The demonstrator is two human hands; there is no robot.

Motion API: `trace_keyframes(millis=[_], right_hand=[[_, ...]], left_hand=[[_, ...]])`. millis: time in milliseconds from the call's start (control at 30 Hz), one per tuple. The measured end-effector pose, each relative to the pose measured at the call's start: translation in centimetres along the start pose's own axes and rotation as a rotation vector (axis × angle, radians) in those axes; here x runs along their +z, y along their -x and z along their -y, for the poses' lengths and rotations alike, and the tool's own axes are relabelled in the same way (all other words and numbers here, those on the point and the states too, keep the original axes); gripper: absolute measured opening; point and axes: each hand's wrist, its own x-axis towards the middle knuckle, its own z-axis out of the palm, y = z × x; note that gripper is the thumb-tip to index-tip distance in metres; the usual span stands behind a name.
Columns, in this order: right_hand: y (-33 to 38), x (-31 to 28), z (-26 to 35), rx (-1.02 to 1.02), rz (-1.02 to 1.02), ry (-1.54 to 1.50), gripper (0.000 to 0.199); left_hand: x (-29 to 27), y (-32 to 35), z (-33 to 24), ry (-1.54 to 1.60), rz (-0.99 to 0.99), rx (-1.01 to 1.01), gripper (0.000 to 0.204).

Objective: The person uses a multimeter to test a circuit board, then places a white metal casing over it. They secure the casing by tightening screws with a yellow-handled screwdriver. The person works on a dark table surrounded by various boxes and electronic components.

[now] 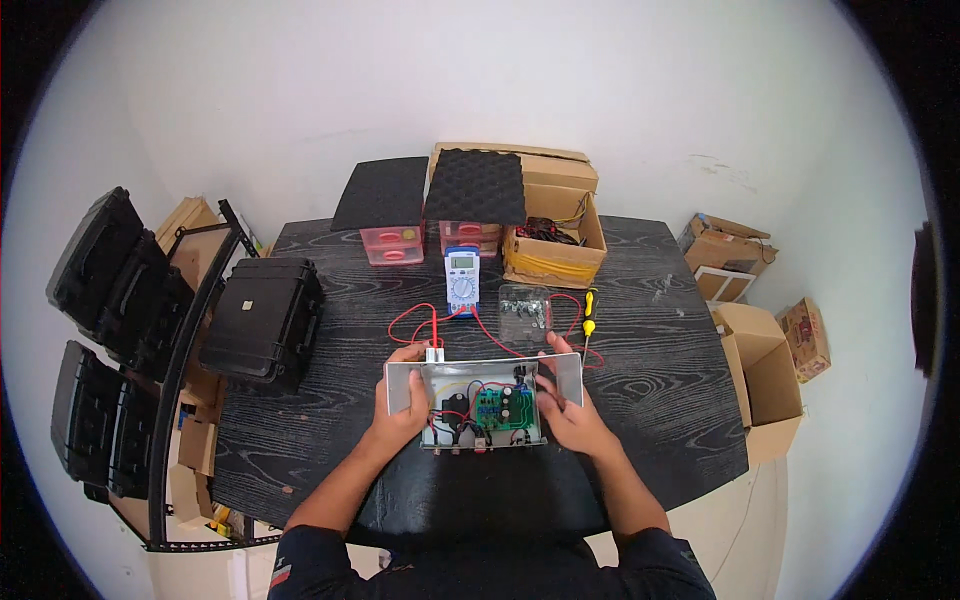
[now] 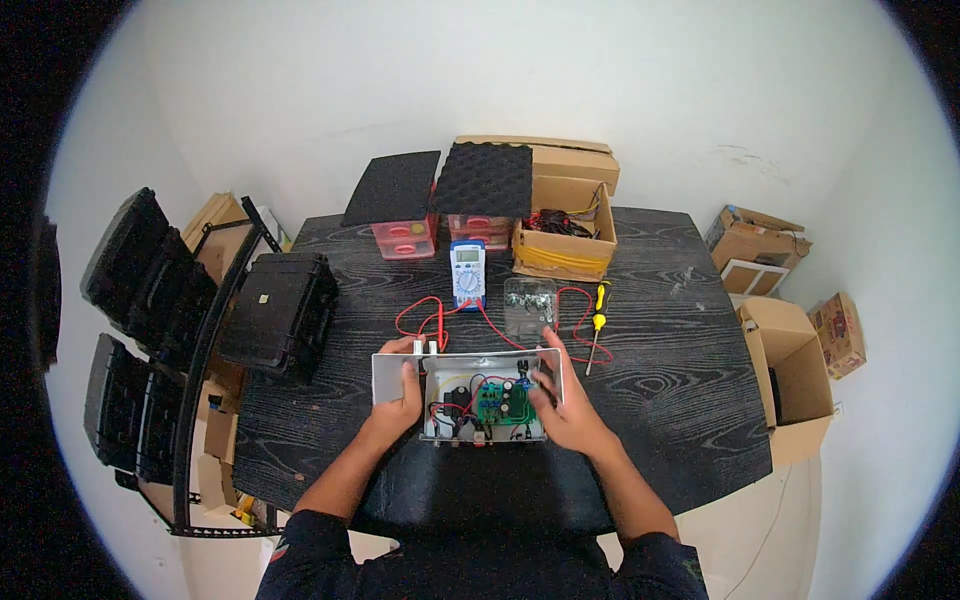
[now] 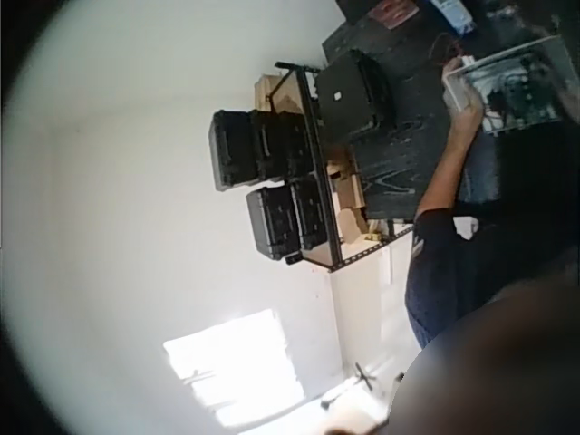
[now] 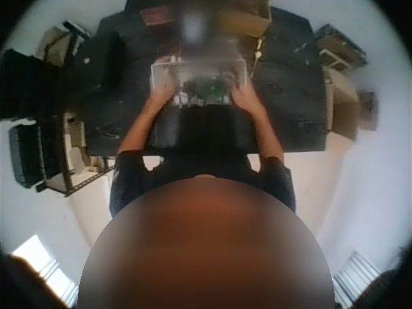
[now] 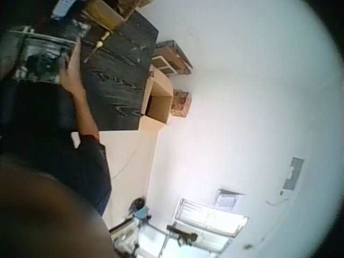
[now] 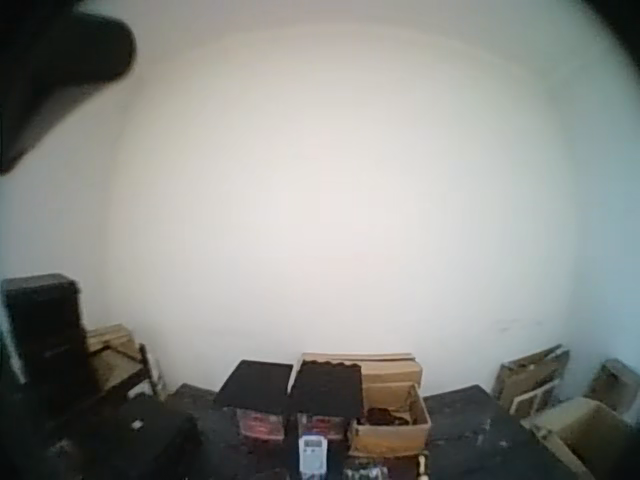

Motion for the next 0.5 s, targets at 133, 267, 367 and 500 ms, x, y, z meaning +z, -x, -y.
trace_keyframes(millis=[133,267,367,500], right_hand=[[-0.5,0.4,-2.7,-0.097,-0.129,0.307,0.056],[-0.7,0.1,-5.1,-0.126,-0.159,0.392,0.050],[-0.7,0.4,-7.2,-0.165,-0.183,0.408,0.049],[-0.1,0.7,-8.2,-0.150,-0.198,0.383,0.046]], left_hand=[[-0.1,0.0,-0.3,-0.048,0.059,-0.039,0.039],[-0.2,-0.2,-0.2,-0.198,0.161,-0.012,0.047],[0.3,0.6,2.2,-0.153,0.084,0.045,0.049],[0.4,1.1,3.7,-0.216,0.097,0.131,0.052]])
